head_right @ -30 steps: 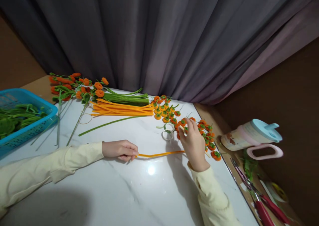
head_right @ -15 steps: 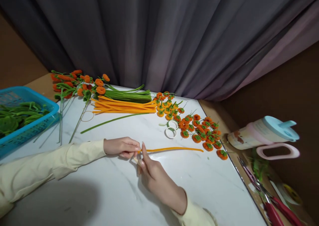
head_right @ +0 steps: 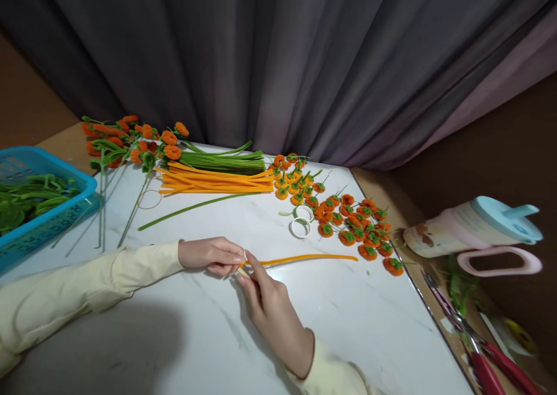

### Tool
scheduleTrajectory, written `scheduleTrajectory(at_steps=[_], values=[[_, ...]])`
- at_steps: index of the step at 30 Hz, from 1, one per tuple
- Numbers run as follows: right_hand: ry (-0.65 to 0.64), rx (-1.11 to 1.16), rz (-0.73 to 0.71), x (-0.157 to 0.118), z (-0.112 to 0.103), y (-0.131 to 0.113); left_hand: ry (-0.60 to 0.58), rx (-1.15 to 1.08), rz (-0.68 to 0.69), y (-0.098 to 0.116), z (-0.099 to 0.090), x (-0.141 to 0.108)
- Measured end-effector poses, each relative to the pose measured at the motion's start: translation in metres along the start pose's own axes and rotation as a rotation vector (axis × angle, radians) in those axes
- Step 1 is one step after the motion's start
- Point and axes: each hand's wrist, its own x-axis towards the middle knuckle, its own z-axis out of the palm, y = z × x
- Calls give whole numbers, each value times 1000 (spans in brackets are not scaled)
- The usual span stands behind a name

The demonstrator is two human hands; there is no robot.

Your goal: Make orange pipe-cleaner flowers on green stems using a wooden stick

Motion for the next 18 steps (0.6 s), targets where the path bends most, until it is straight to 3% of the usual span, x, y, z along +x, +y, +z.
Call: scheduleTrajectory(at_steps=[18], values=[[50, -51, -79, -1, 0, 1, -1, -68, 18, -2, 0, 0]])
